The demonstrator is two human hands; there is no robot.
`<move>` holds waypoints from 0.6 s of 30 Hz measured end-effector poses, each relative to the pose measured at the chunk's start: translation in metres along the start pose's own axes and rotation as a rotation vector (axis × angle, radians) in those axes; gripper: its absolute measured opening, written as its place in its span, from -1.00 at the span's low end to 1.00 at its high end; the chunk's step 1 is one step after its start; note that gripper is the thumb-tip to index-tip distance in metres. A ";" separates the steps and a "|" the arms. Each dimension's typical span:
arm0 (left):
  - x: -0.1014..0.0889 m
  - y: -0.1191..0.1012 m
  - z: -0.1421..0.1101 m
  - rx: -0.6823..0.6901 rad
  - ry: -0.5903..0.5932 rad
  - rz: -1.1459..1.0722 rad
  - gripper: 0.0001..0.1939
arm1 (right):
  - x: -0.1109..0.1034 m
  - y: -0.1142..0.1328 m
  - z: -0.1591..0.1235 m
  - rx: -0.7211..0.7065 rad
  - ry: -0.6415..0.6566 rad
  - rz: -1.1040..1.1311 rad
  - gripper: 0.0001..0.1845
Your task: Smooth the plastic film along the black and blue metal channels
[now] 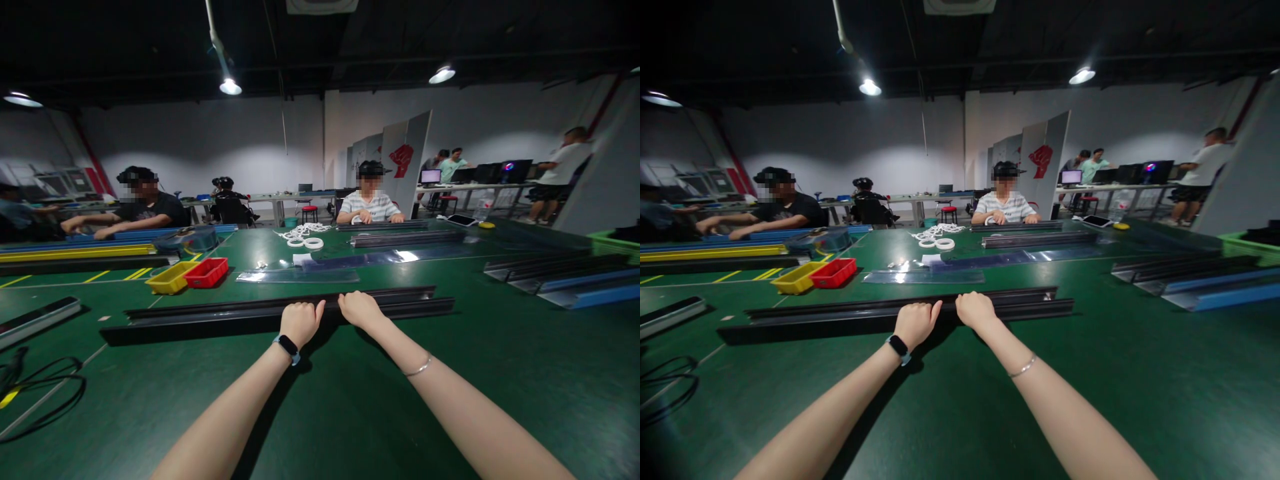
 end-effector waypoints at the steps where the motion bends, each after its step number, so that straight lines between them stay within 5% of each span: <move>1: 0.000 0.000 0.000 0.001 -0.001 -0.001 -0.37 | 0.000 0.001 0.000 -0.019 -0.003 -0.007 -0.49; 18: 0.000 0.000 0.000 0.004 0.010 -0.008 -0.36 | 0.001 -0.005 0.001 -0.069 0.041 -0.050 -0.60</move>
Point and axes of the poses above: each hand's wrist, its own z-axis towards the middle knuckle, its own x-axis out of the palm, y = z × x, the point moved 8 cm from there along z, towards the middle knuckle, and after that the axes turned 1 degree about -z, right-handed, at the moved point
